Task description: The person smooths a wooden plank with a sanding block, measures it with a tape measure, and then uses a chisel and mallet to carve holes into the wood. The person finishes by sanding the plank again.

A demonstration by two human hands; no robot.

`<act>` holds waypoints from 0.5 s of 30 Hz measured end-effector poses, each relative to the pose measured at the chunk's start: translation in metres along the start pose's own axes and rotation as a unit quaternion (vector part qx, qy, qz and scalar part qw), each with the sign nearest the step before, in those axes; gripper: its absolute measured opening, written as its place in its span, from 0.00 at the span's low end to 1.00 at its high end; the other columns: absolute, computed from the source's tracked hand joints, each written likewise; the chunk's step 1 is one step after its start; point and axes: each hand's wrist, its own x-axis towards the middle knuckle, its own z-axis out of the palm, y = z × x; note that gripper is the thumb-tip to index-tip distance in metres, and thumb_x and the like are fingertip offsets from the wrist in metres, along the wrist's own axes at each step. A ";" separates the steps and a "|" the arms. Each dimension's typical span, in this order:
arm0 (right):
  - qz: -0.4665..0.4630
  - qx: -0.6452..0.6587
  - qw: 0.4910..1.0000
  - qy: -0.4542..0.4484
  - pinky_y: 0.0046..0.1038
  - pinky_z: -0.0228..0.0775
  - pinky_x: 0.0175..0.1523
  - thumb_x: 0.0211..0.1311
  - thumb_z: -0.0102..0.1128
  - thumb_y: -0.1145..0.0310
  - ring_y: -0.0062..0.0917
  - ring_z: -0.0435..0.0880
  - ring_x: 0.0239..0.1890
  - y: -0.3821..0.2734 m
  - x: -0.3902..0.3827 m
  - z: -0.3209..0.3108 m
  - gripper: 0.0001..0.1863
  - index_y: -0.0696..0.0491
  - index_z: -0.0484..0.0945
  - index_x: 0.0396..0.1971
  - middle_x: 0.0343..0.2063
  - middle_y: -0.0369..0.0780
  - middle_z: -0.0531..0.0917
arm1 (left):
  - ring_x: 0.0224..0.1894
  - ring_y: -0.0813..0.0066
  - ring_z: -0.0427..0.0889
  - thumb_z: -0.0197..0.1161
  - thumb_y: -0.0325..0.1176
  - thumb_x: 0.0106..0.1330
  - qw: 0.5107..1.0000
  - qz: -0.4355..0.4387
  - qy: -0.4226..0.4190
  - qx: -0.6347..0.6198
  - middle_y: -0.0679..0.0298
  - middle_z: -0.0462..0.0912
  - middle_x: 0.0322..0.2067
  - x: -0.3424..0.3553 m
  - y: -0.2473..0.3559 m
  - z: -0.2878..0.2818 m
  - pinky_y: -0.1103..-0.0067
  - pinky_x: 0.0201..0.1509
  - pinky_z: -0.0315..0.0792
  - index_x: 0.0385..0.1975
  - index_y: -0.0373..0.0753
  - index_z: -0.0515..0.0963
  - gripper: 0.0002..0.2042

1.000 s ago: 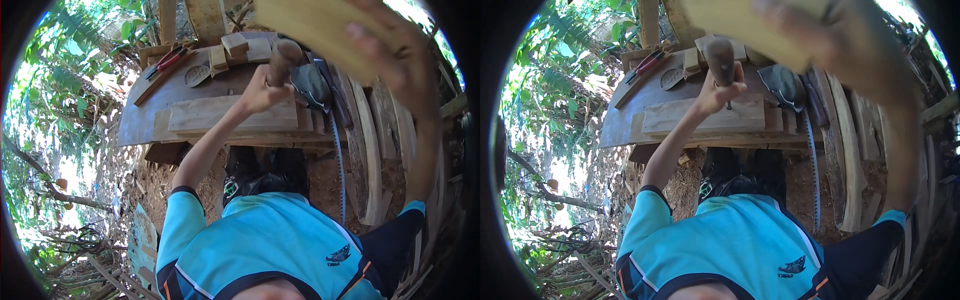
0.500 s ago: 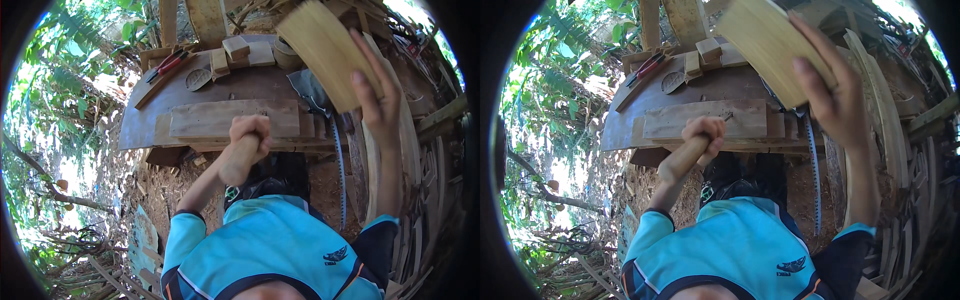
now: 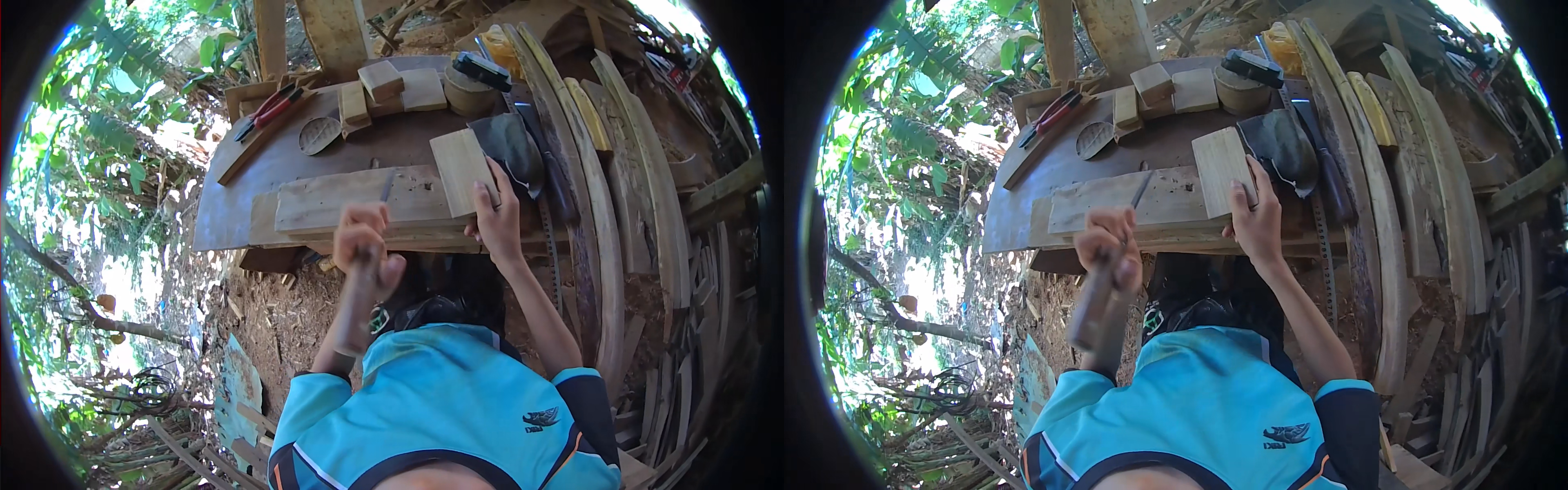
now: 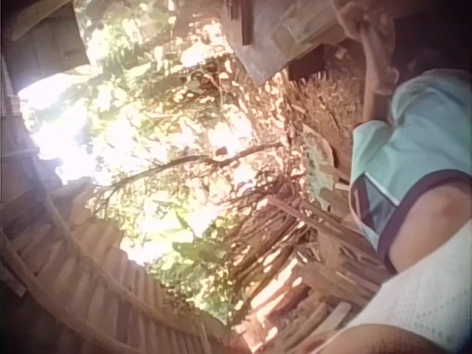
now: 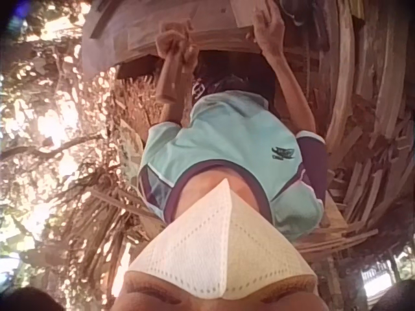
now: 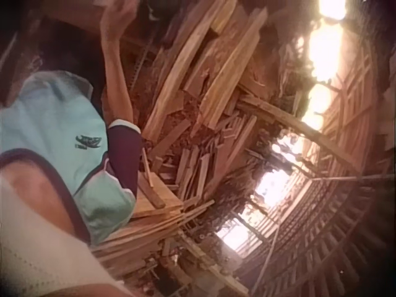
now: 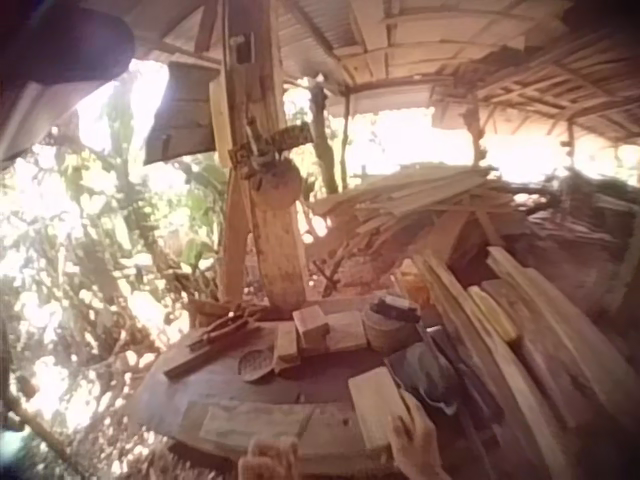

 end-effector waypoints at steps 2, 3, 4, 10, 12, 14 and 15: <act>0.028 0.018 0.999 -0.011 0.18 0.65 0.12 0.59 0.45 0.69 0.16 0.71 0.12 -0.004 0.000 0.001 0.21 0.57 0.61 0.53 0.33 0.43 0.75 | 0.20 0.75 0.64 0.57 0.36 0.53 0.998 -0.030 -0.017 -0.049 0.66 0.64 0.17 0.014 -0.002 -0.001 0.78 0.26 0.66 0.26 0.34 0.65 0.12; 0.042 0.025 0.999 -0.010 0.18 0.65 0.12 0.60 0.45 0.69 0.16 0.71 0.12 -0.004 -0.001 0.000 0.21 0.56 0.61 0.53 0.33 0.43 0.75 | 0.19 0.76 0.63 0.57 0.37 0.54 0.995 -0.049 -0.026 -0.078 0.66 0.63 0.18 0.021 -0.004 -0.001 0.79 0.25 0.66 0.28 0.34 0.66 0.13; 0.041 0.027 0.999 -0.006 0.16 0.62 0.11 0.60 0.44 0.68 0.15 0.70 0.11 -0.005 -0.001 0.001 0.21 0.55 0.61 0.53 0.32 0.42 0.75 | 0.19 0.77 0.63 0.57 0.38 0.55 0.984 -0.117 -0.043 -0.129 0.65 0.63 0.18 0.028 -0.004 -0.003 0.81 0.23 0.66 0.29 0.33 0.66 0.14; 0.028 0.046 0.998 0.020 0.14 0.55 0.08 0.60 0.44 0.67 0.14 0.67 0.07 -0.001 -0.002 0.007 0.20 0.53 0.62 0.53 0.28 0.41 0.75 | 0.16 0.78 0.65 0.54 0.37 0.59 0.955 -0.171 0.005 -0.243 0.65 0.65 0.20 0.063 -0.033 0.015 0.85 0.14 0.58 0.39 0.32 0.64 0.16; 0.014 0.040 0.999 0.032 0.14 0.55 0.08 0.60 0.44 0.67 0.14 0.67 0.07 0.003 -0.001 0.008 0.20 0.53 0.62 0.53 0.28 0.41 0.75 | 0.13 0.80 0.64 0.51 0.35 0.61 0.961 -0.182 0.005 -0.208 0.67 0.65 0.18 0.069 -0.030 0.028 0.85 0.12 0.57 0.42 0.32 0.62 0.15; 0.015 0.043 0.999 0.026 0.14 0.55 0.08 0.60 0.44 0.67 0.14 0.67 0.07 0.003 -0.001 0.008 0.20 0.53 0.61 0.53 0.28 0.40 0.75 | 0.14 0.81 0.62 0.51 0.37 0.62 0.973 -0.162 -0.026 -0.164 0.66 0.65 0.18 0.071 -0.032 0.030 0.86 0.12 0.54 0.42 0.36 0.61 0.14; 0.015 0.045 0.999 0.023 0.14 0.55 0.08 0.60 0.44 0.67 0.14 0.67 0.07 0.003 0.000 0.008 0.21 0.53 0.61 0.53 0.28 0.40 0.75 | 0.15 0.81 0.61 0.51 0.39 0.62 0.978 -0.151 -0.041 -0.141 0.65 0.64 0.18 0.072 -0.034 0.031 0.87 0.11 0.52 0.41 0.37 0.61 0.14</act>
